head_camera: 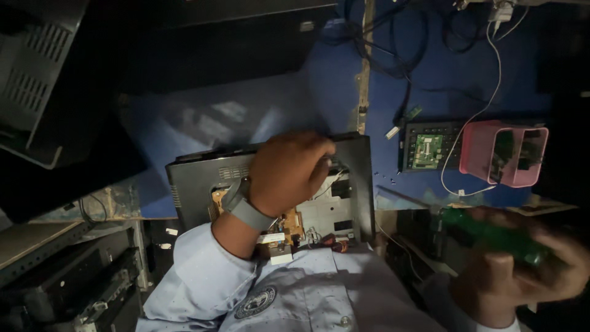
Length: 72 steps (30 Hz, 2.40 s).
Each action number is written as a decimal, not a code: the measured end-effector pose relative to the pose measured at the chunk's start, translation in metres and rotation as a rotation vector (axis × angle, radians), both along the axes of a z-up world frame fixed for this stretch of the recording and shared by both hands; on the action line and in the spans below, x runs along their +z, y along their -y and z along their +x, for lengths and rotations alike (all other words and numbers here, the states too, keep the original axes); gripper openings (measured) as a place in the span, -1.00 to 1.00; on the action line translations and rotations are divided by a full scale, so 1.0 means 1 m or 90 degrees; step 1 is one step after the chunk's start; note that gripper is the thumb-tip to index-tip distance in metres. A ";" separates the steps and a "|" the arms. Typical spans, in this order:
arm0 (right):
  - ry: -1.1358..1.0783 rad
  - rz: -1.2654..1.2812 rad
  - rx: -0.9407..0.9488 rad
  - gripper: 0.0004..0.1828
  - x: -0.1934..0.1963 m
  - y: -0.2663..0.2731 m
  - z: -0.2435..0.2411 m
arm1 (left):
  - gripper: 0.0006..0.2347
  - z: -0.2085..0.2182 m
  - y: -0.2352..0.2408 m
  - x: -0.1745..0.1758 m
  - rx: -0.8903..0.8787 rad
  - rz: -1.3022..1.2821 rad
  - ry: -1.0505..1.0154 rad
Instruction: The person uses a screwdriver to remove and reinsert screws on the back panel of an open CRT television, repeatedly adjusting components on the exposed circuit board. The person handles the screwdriver and occasionally touches the board while working.
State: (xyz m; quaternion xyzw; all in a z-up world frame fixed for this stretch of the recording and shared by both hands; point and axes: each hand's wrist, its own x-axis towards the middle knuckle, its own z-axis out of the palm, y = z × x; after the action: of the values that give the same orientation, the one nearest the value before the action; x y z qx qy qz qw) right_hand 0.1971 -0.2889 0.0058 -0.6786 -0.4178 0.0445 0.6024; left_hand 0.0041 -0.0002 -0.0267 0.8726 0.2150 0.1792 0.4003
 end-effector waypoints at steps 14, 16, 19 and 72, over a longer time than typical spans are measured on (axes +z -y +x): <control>-0.009 -0.058 -0.061 -0.62 -0.003 0.007 -0.017 | -0.93 -0.001 0.006 -0.017 -0.076 -0.003 -0.070; -0.014 -0.044 -0.074 -0.64 -0.007 0.009 -0.019 | -0.94 -0.001 0.004 -0.021 -0.082 0.022 -0.068; -0.077 -0.033 -0.093 -0.66 -0.028 0.015 -0.010 | -0.89 -0.001 0.003 -0.025 -0.089 0.023 -0.091; 0.342 -0.354 0.235 -0.80 -0.039 -0.118 -0.083 | -0.67 -0.178 0.107 -0.038 0.439 0.006 0.230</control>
State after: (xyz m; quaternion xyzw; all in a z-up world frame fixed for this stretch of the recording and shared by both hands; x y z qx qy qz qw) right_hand 0.1146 -0.1708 -0.0329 -0.7167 -0.6464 0.0839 0.2481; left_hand -0.1738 -0.1070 -0.0649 0.7054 0.4210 0.4548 0.3441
